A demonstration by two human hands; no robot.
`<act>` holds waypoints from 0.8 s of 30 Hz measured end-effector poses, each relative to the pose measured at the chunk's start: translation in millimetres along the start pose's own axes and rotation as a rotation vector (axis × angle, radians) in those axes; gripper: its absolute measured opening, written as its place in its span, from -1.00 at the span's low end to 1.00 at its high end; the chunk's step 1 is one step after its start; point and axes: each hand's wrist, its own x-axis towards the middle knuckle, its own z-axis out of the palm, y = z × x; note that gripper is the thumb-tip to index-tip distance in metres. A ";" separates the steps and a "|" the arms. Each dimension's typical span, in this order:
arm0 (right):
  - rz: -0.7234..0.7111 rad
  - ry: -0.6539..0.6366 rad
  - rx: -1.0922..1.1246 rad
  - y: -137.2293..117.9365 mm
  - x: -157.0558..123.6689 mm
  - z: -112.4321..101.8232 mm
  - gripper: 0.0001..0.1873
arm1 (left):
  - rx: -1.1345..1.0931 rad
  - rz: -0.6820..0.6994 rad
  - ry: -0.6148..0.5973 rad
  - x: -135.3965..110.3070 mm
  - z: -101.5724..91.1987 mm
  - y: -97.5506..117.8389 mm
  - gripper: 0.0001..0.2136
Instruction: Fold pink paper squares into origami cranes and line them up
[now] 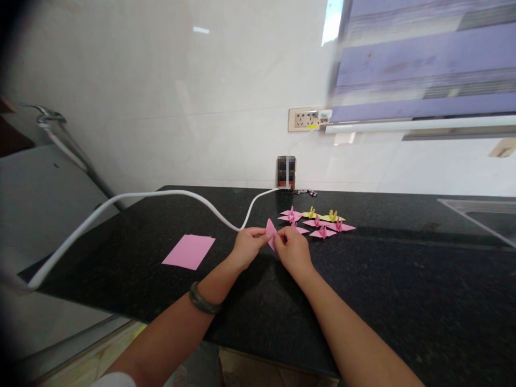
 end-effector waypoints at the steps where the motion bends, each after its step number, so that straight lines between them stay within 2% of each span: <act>1: 0.000 0.012 -0.037 -1.4 -0.4 0.4 -0.83 | 0.026 0.011 0.004 -0.6 0.6 0.1 -0.80; 5: -0.060 0.049 -0.136 -7.8 -1.0 0.5 -0.84 | 0.016 -0.019 0.021 -1.5 2.2 0.2 -0.80; 9: -0.171 -0.011 0.006 -9.3 0.3 -3.2 -0.81 | -0.126 -0.110 0.042 0.8 -0.2 -0.9 -0.77; 11: -0.115 -0.039 0.134 -6.4 1.0 -4.2 -0.79 | -0.172 -0.134 0.028 1.9 -2.3 -1.2 -0.76; 15: 0.111 -0.100 0.376 2.1 3.0 -1.3 -0.75 | -0.249 -0.189 -0.035 1.8 -5.4 0.3 -0.75; 18: 0.217 -0.139 0.528 4.0 4.1 0.8 -0.71 | -0.286 -0.199 -0.059 0.8 -6.3 2.2 -0.74; 20: 0.229 -0.192 0.563 2.5 4.2 0.3 -0.69 | -0.298 -0.199 -0.064 0.3 -6.3 3.1 -0.74; 24: 0.165 -0.261 0.492 -0.9 3.4 -2.6 -0.72 | -0.282 -0.203 -0.085 -0.9 -5.5 4.5 -0.73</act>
